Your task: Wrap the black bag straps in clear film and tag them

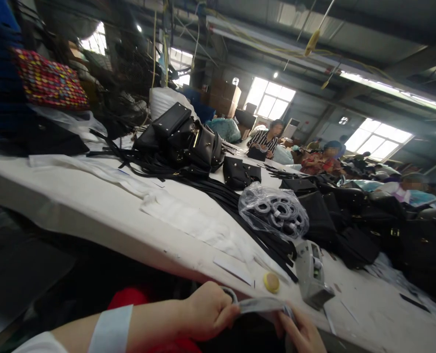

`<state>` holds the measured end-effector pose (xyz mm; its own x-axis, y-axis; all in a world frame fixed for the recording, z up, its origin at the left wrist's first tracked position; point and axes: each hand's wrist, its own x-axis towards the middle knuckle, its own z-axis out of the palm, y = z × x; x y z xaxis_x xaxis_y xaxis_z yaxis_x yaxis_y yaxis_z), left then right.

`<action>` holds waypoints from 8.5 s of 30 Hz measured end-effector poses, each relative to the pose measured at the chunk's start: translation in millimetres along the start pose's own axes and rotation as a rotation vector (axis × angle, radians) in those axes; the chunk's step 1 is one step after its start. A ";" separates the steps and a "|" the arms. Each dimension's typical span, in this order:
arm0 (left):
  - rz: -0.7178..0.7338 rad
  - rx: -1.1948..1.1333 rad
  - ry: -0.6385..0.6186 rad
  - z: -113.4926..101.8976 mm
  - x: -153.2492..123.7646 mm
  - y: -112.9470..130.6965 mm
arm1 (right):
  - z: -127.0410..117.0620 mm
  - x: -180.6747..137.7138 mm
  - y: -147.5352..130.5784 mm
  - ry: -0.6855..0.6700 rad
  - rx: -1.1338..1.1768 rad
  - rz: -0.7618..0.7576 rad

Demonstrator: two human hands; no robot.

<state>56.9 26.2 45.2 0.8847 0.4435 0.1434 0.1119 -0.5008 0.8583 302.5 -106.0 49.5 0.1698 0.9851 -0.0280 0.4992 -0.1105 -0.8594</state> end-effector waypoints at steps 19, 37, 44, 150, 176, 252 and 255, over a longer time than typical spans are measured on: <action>0.053 0.178 0.114 -11.9 14.2 0.1 | 8.9 -22.2 -18.2 -0.398 0.418 0.086; -0.231 -1.551 0.265 -97.4 25.5 39.4 | 79.5 -6.7 17.0 0.265 0.081 0.081; 0.073 -0.837 0.755 -72.5 33.1 25.5 | 79.2 -24.4 -33.2 -0.553 0.306 0.154; -0.375 -0.189 0.048 18.2 -49.7 -34.0 | 83.0 93.3 61.5 0.262 -0.857 -0.406; -0.389 -0.200 0.066 17.7 -49.7 -33.1 | 77.5 99.8 54.6 0.175 -0.797 -0.358; -0.630 -0.585 0.129 11.0 -74.4 -33.4 | 94.5 -1.5 -123.0 -0.502 -0.995 -0.207; -0.583 -0.500 0.127 13.3 -72.6 -34.8 | 115.3 5.4 -114.9 -0.507 -1.038 -0.206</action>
<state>-5.3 1.5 -1.7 0.6838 0.6288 -0.3702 0.2993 0.2210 0.9282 148.1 -72.8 89.3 -0.2360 0.9109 -0.3386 0.9711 0.2334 -0.0490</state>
